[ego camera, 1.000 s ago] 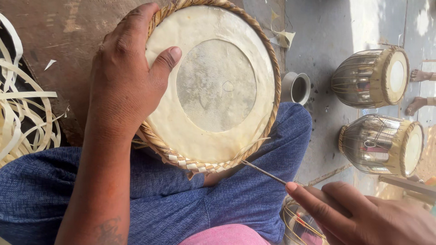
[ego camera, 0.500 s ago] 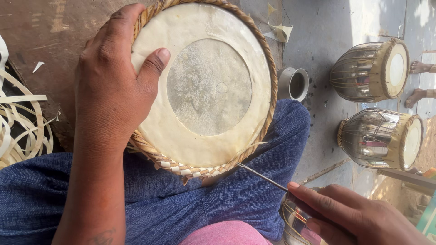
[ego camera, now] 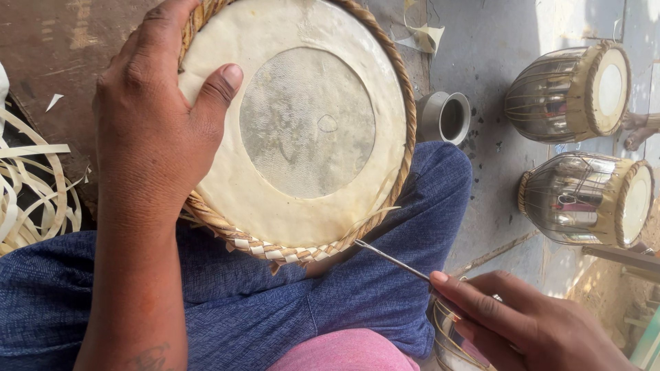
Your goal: The person uses an awl and scissors to repair a drum by weaving thin material around the rim. They tighten the strips by hand and trim the excess while sitting on the floor.
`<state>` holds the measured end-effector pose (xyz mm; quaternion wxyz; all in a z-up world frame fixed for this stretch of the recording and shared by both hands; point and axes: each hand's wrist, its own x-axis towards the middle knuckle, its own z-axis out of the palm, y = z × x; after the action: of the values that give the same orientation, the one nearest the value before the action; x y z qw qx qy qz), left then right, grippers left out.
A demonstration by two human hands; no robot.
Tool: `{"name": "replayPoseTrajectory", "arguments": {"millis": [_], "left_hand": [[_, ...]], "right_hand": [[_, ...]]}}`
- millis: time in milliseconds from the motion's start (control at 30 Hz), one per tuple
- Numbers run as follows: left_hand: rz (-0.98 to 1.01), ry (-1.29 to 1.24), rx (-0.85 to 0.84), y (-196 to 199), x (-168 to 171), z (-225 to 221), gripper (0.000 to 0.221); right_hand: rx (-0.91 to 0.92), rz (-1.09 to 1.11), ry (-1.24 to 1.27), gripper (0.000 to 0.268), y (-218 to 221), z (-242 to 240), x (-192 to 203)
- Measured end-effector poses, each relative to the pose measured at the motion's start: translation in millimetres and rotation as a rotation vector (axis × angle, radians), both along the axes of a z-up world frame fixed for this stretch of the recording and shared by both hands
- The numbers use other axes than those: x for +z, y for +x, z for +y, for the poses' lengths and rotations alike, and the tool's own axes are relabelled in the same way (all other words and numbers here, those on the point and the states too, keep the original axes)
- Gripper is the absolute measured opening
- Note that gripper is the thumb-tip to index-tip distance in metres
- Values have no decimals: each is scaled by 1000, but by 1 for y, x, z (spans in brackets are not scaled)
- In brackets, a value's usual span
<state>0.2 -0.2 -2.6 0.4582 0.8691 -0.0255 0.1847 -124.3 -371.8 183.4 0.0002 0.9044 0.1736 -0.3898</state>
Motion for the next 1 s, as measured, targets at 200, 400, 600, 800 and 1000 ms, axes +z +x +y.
{"name": "replayPoseTrajectory", "arguments": {"millis": [200, 400, 600, 800, 1000], "left_hand": [[-16, 15, -17, -1, 0, 1, 54], [1, 42, -34, -3, -1, 2, 50], [24, 35, -18, -2, -2, 2, 51], [81, 2, -10, 2, 0, 1, 52], [192, 36, 35, 7, 2, -1, 58]], "right_hand": [[-89, 18, 63, 60, -3, 1, -1], [68, -66, 15, 61, -12, -6, -8], [-93, -13, 131, 61, -11, 1, -10], [78, -134, 114, 63, -5, -2, -13], [-192, 25, 153, 63, -1, -3, -18]]}}
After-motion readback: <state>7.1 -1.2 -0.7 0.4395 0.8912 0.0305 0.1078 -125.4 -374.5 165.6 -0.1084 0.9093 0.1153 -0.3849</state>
